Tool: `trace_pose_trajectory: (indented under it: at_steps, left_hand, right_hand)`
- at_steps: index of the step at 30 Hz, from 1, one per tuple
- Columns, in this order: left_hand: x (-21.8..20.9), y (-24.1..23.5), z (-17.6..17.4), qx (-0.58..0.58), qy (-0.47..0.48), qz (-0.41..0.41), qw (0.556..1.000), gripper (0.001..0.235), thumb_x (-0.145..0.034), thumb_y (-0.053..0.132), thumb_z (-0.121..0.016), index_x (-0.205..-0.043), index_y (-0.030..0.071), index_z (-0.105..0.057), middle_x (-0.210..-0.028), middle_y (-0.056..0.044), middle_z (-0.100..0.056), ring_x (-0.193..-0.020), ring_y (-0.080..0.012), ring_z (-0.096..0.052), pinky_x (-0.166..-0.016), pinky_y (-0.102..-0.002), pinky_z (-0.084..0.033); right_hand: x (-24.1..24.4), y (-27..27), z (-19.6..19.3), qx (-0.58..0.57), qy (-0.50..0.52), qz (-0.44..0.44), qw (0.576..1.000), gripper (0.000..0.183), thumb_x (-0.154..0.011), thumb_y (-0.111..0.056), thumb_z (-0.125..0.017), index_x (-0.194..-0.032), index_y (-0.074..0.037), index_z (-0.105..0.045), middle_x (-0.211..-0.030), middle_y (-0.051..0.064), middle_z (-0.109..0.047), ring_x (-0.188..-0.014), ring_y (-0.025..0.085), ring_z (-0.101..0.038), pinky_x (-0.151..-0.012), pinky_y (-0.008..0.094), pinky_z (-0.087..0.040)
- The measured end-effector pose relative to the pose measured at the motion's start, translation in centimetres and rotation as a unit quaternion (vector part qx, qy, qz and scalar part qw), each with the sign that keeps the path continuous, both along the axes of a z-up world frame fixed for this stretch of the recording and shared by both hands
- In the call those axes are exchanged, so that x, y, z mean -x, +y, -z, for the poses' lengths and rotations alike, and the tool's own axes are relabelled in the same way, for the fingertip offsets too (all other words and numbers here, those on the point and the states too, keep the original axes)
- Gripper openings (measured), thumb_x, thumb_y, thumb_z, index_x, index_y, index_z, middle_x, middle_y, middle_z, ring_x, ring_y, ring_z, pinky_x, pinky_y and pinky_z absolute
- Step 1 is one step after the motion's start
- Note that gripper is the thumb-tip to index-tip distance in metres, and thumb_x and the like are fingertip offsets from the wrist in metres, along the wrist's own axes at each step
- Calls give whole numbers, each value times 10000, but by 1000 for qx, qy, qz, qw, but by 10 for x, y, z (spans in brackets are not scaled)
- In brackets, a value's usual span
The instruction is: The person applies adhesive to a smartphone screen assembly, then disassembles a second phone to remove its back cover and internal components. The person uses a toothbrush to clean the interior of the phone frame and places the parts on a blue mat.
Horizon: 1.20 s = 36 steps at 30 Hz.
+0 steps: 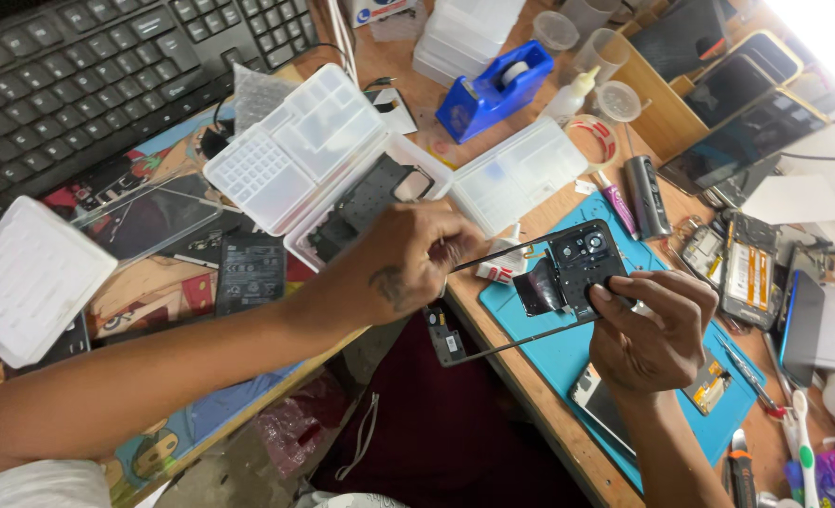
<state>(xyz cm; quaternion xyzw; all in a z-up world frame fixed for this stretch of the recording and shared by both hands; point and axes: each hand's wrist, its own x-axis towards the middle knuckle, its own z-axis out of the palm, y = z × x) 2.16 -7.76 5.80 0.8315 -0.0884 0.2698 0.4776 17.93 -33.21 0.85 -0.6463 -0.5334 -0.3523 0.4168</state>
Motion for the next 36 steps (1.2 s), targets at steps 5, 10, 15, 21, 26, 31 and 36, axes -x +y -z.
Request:
trace_pose_trajectory:
  at_steps: [5, 10, 15, 21, 26, 31, 36]
  left_hand:
    - [-31, -35, -3, 43, 139, -17, 989, 186, -942, 137, -617, -946, -2, -740, -850, -153, -743, -742, -234, -750, -645, -347, -547]
    - [-62, -63, -12, 19, 132, 3, 991, 166, -911, 149, -676, -938, 12, -765, -853, -152, -753, -736, -245, -746, -653, -357, -542]
    - [-97, -99, -12, 66, 187, 53, 979, 149, -894, 146, -704, -904, 10, -762, -710, -103, -737, -614, -167, -689, -585, -324, -516]
    - [-132, -145, 3, 123, 82, 114, 982, 135, -903, 100, -722, -868, -29, -739, -728, -93, -699, -638, -113, -622, -570, -294, -509]
    - [-140, -180, 9, 84, -45, 79, 992, 169, -929, 111, -708, -870, -41, -663, -753, -111, -698, -680, -115, -600, -650, -324, -467]
    - [-141, -203, 15, 176, 247, 115, 946, 175, -942, 159, -711, -963, -5, -769, -692, -64, -709, -581, -51, -564, -511, -250, -452]
    - [-133, -221, 32, 273, 275, 139, 911, 202, -954, 160, -690, -982, -33, -743, -744, -33, -715, -625, -43, -596, -535, -216, -480]
  right_hand:
    - [-7, -20, -1, 0, -3, 18, 1000, 206, -836, 89, -845, -928, -83, -777, -1062, 67, -680, -1062, 268, -603, -852, 339, -532]
    - [-25, -50, -1, 6, -23, 69, 997, 238, -809, 98, -802, -976, -69, -774, -1090, 89, -682, -1061, 271, -623, -873, 366, -534]
    - [-38, -84, 6, -13, 34, 127, 991, 285, -874, 104, -790, -1091, -66, -721, -1141, 110, -666, -1072, 241, -644, -951, 351, -536]
    - [-50, -123, 21, -75, 246, 91, 962, 523, -948, 105, -769, -1400, -13, -531, -1283, 109, -578, -1162, 181, -628, -1048, 312, -542]
    - [-51, -166, 24, -37, 482, 21, 875, 579, -906, 145, -644, -1461, 58, -505, -1272, 149, -657, -1174, 181, -655, -1053, 341, -550]
    - [-52, -204, 28, -129, 644, -169, 735, 557, -896, 62, -647, -1435, 89, -507, -1317, 138, -653, -1176, 194, -654, -1022, 340, -540]
    - [-52, -222, 44, -110, 658, -133, 733, 536, -937, -48, -743, -1412, 98, -542, -1265, 148, -656, -1137, 192, -640, -996, 328, -517]
